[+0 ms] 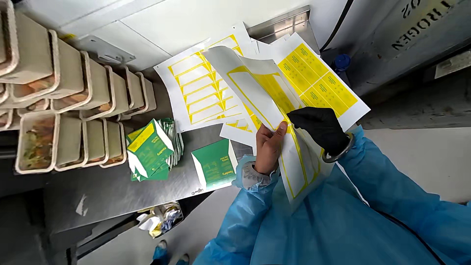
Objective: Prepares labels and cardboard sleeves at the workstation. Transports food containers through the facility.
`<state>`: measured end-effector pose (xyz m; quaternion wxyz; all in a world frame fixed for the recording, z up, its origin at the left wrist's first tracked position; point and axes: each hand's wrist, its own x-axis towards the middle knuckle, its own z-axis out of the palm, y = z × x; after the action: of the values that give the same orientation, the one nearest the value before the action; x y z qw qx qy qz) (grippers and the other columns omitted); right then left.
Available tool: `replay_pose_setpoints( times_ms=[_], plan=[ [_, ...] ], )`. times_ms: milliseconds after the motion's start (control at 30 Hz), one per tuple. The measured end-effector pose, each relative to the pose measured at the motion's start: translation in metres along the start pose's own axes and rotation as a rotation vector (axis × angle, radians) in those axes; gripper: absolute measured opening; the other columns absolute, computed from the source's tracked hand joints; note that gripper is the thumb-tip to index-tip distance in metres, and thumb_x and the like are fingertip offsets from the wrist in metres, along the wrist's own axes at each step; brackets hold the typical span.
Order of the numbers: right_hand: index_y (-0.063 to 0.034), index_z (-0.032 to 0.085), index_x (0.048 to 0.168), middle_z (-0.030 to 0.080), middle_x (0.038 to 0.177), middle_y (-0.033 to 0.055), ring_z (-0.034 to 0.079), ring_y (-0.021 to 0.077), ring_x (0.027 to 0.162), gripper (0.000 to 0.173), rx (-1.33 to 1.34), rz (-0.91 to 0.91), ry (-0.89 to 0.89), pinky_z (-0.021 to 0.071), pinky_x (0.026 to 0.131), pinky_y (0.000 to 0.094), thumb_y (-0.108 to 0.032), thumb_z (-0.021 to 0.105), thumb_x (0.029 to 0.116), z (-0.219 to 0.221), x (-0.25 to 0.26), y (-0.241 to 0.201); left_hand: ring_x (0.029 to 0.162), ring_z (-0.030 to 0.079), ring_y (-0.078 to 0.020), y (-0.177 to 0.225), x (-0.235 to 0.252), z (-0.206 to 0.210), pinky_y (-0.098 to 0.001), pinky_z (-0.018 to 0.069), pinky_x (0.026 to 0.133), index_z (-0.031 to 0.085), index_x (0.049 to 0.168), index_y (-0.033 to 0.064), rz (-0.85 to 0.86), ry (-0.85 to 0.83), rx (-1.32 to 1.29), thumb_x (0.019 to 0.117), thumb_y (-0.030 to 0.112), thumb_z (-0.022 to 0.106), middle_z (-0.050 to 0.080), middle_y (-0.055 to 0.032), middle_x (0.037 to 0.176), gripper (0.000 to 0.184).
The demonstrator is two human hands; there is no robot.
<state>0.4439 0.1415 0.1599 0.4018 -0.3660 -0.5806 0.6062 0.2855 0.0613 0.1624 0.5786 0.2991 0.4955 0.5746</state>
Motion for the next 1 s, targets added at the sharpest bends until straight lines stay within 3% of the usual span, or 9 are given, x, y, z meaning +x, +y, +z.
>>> replay_pose_setpoints(
  times_ms=[167, 300, 433, 567, 767, 833, 933, 1000],
  plan=[
    [-0.0006, 0.077, 0.108, 0.077, 0.097, 0.0062, 0.071, 0.0111, 0.083, 0.016, 0.003, -0.048, -0.022, 0.0609, 0.077, 0.0272, -0.006, 0.064, 0.1002, 0.000, -0.001, 0.002, 0.084, 0.072, -0.0080, 0.001, -0.002, -0.003, -0.0265, 0.0622, 0.076, 0.059, 0.124, 0.0121, -0.008, 0.016, -0.019, 0.1056, 0.015, 0.056, 0.072, -0.0015, 0.100, 0.018],
    [-0.0030, 0.078, 0.109, 0.078, 0.102, 0.0053, 0.073, 0.0122, 0.086, 0.017, -0.078, -0.052, -0.021, 0.0629, 0.080, 0.0286, -0.007, 0.074, 0.0933, 0.001, -0.005, -0.002, 0.085, 0.072, -0.0090, 0.004, -0.003, -0.002, -0.0275, 0.0623, 0.077, 0.062, 0.123, 0.0121, -0.003, 0.037, -0.028, 0.1053, 0.017, 0.057, 0.073, -0.0025, 0.101, 0.019],
    [-0.0041, 0.079, 0.109, 0.078, 0.101, 0.0050, 0.074, 0.0122, 0.087, 0.017, -0.079, -0.027, -0.025, 0.0633, 0.081, 0.0285, -0.007, 0.075, 0.0924, 0.005, -0.006, -0.003, 0.082, 0.073, -0.0090, 0.002, -0.004, 0.001, -0.0268, 0.0629, 0.074, 0.068, 0.117, 0.0130, 0.051, 0.106, 0.015, 0.1040, 0.025, 0.062, 0.074, -0.0026, 0.097, 0.019],
    [-0.0041, 0.079, 0.107, 0.078, 0.100, 0.0051, 0.073, 0.0122, 0.085, 0.016, -0.068, -0.039, -0.017, 0.0630, 0.079, 0.0286, -0.007, 0.076, 0.0917, 0.007, -0.008, -0.001, 0.076, 0.072, -0.0091, 0.002, -0.008, 0.003, -0.0261, 0.0625, 0.069, 0.070, 0.110, 0.0116, 0.100, 0.133, 0.061, 0.1025, 0.021, 0.064, 0.074, -0.0027, 0.090, 0.014],
    [0.0000, 0.079, 0.102, 0.078, 0.094, 0.0065, 0.074, 0.0114, 0.084, 0.011, -0.032, -0.044, -0.006, 0.0631, 0.079, 0.0270, -0.005, 0.074, 0.0932, 0.004, -0.008, 0.002, 0.075, 0.071, -0.0105, -0.002, -0.010, 0.004, -0.0274, 0.0624, 0.069, 0.070, 0.110, 0.0095, 0.152, 0.115, 0.119, 0.1018, 0.016, 0.065, 0.073, -0.0038, 0.090, 0.012],
    [0.0003, 0.078, 0.101, 0.077, 0.092, 0.0063, 0.073, 0.0104, 0.081, 0.011, -0.024, -0.057, -0.012, 0.0624, 0.076, 0.0260, -0.005, 0.073, 0.0937, 0.002, -0.008, 0.003, 0.076, 0.071, -0.0101, -0.003, -0.009, 0.005, -0.0273, 0.0625, 0.070, 0.069, 0.111, 0.0090, 0.163, 0.109, 0.132, 0.1019, 0.016, 0.065, 0.073, -0.0035, 0.090, 0.012],
    [0.0013, 0.078, 0.101, 0.077, 0.094, 0.0066, 0.072, 0.0110, 0.082, 0.011, -0.016, -0.089, -0.027, 0.0624, 0.078, 0.0265, -0.004, 0.071, 0.0945, 0.001, -0.008, 0.004, 0.080, 0.072, -0.0151, -0.006, -0.003, 0.003, -0.0331, 0.0633, 0.076, 0.067, 0.109, 0.0008, 0.214, 0.093, 0.084, 0.1011, 0.008, 0.064, 0.073, -0.0085, 0.091, 0.011],
    [0.0013, 0.077, 0.101, 0.077, 0.095, 0.0072, 0.072, 0.0120, 0.085, 0.010, -0.027, -0.130, -0.028, 0.0623, 0.079, 0.0274, -0.003, 0.072, 0.0941, 0.000, -0.008, 0.006, 0.078, 0.072, -0.0109, -0.001, -0.008, 0.004, -0.0286, 0.0630, 0.073, 0.068, 0.110, 0.0069, 0.171, 0.091, 0.115, 0.1026, 0.015, 0.063, 0.073, -0.0038, 0.091, 0.012]
  ],
)
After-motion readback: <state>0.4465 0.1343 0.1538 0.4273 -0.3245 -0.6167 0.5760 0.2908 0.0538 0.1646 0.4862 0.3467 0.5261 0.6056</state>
